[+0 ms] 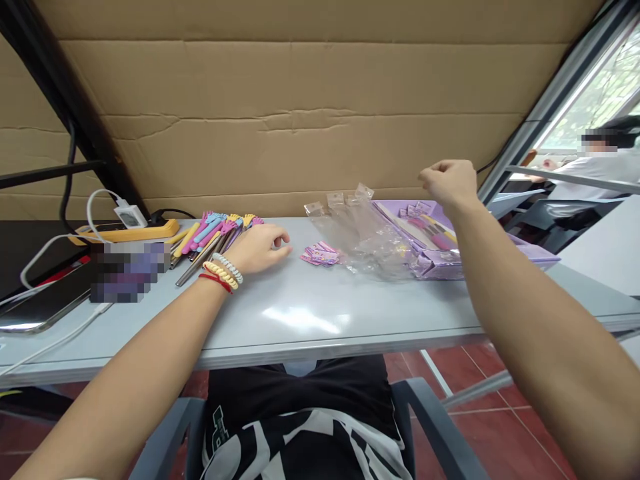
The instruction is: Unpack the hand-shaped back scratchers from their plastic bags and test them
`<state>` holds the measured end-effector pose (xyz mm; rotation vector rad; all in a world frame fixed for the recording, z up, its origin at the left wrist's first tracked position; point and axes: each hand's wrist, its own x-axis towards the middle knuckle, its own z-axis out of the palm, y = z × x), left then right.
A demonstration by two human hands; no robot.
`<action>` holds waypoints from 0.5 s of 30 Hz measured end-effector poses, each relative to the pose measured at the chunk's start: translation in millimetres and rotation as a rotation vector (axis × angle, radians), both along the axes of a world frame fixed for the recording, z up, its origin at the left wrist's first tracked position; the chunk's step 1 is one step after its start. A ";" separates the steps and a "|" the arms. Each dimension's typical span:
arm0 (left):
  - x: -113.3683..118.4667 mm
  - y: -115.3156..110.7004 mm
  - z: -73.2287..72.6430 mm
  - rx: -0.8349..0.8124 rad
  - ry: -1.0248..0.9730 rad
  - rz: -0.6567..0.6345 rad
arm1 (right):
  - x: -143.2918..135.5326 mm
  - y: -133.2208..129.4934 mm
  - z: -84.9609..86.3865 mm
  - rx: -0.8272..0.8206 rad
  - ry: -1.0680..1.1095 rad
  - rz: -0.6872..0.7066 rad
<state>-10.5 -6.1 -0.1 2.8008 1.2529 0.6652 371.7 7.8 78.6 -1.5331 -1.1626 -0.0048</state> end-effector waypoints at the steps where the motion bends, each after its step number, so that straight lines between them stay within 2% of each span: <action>1: 0.4 0.3 -0.4 -0.002 0.006 -0.008 | 11.1 0.7 -3.5 -0.089 -0.017 -0.045; 7: 2.4 -0.8 -0.2 -0.021 0.029 -0.022 | 66.5 -4.0 -34.9 -0.589 -0.150 -0.170; 11: 3.2 -2.2 1.2 -0.045 0.044 -0.013 | 91.7 -3.4 -51.1 -0.851 -0.192 -0.267; 15: 3.5 -2.2 1.2 -0.061 0.058 -0.018 | 105.5 -1.1 -58.7 -1.060 -0.261 -0.233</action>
